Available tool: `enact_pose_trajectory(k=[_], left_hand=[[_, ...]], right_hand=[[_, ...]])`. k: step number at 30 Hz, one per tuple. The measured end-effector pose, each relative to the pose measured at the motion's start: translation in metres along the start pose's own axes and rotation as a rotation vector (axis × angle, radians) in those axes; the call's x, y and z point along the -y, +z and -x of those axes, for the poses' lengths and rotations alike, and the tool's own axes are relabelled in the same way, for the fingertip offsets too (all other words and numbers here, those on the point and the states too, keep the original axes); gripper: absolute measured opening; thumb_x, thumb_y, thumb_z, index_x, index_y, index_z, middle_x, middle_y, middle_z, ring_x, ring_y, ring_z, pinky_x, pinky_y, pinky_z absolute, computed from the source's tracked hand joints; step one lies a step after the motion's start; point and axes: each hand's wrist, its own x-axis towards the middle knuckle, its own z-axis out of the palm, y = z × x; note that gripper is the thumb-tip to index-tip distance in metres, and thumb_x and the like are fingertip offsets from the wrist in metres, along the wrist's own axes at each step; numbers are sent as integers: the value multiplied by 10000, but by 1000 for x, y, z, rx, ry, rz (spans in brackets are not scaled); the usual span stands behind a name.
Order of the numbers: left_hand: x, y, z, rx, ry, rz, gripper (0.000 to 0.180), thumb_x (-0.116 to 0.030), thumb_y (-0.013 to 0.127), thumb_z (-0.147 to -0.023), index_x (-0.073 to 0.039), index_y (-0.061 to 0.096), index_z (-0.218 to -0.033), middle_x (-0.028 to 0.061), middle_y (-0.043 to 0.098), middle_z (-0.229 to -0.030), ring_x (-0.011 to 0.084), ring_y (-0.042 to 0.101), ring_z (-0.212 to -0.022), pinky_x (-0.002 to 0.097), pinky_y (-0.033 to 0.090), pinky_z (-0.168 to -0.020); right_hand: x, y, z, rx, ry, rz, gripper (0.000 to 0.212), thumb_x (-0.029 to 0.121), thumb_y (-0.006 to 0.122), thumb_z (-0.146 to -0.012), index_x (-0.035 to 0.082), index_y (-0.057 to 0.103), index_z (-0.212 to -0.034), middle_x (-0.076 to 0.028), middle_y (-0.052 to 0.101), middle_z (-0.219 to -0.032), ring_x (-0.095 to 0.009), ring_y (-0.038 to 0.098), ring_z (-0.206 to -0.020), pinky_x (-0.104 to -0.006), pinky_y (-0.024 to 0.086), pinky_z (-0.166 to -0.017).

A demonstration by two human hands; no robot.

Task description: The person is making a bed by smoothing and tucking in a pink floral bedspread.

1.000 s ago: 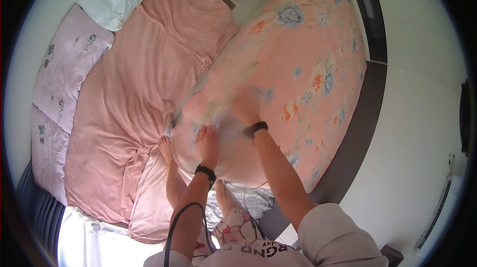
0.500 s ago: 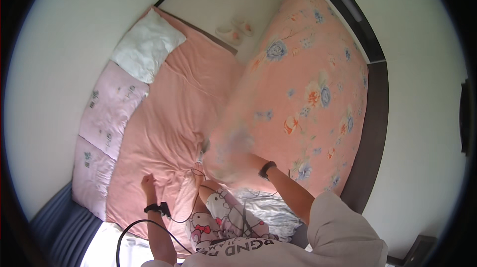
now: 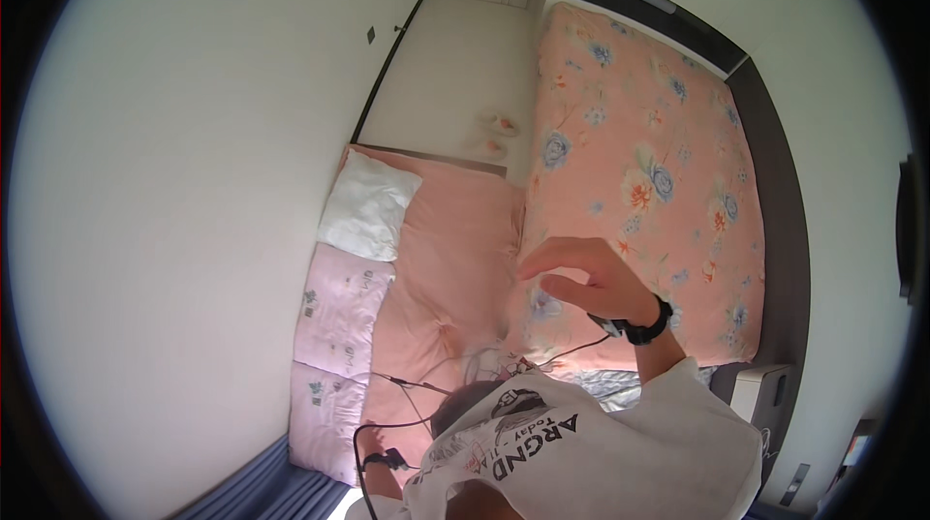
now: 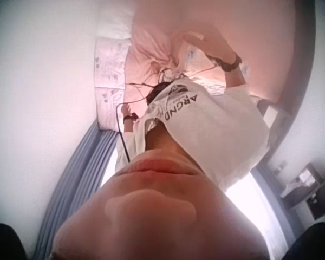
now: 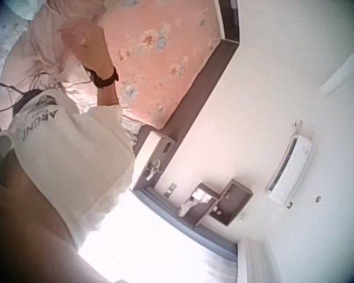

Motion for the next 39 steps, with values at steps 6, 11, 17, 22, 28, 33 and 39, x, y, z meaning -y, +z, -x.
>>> enact_pose_trajectory(k=[6,11,17,22,28,33,39], left_hand=[[-56,-10,1,125,91,21,264,-340,579,-908,-135,606,-1072,5,632,-948,186,637,-874,363,443,-713],[-114,0,-20,232,0,-105,265,-327,576,-910,-101,624,-1040,36,639,-941,197,630,-863,380,475,-736],[-213,29,-57,358,86,-232,193,-307,527,-912,-144,529,-808,-5,480,-701,161,504,-606,300,322,-432],[-335,97,-108,425,-25,-262,206,-195,516,-918,-135,567,-728,2,474,-590,153,449,-440,296,278,-369],[-478,180,-174,593,262,-441,150,-262,566,-923,-147,629,-997,15,646,-905,165,610,-718,337,424,-571],[-542,294,-147,548,280,-559,178,-253,619,-868,-136,623,-1002,21,651,-930,178,612,-743,342,411,-591],[-558,372,-126,641,236,-602,232,-269,625,-866,-138,617,-1058,27,643,-1013,209,622,-883,416,437,-746]], right_hand=[[145,8,-54,-38,-701,-106,336,-103,561,-800,-61,664,-1117,-202,684,-1028,-311,688,-849,-323,540,-726],[200,43,-92,21,-944,-202,363,-109,555,-786,-54,660,-1129,-206,658,-1065,-318,674,-883,-335,540,-740],[209,76,-152,-93,-967,-158,394,-116,548,-770,-46,655,-1143,-212,627,-1109,-327,658,-924,-349,540,-757],[225,92,-194,-214,-970,-43,421,-122,542,-756,-40,651,-1154,-216,601,-1146,-334,644,-958,-361,540,-771],[233,104,-242,-307,-958,103,453,-129,534,-740,-32,646,-1168,-222,570,-1191,-343,627,-998,-375,540,-788],[232,93,-263,-415,-935,274,480,-135,528,-726,-26,642,-1180,-226,545,-1228,-350,613,-1032,-387,541,-802],[192,42,-277,-469,-981,311,513,-142,521,-710,-18,638,-1194,-232,514,-1272,-358,597,-1073,-401,541,-819]])
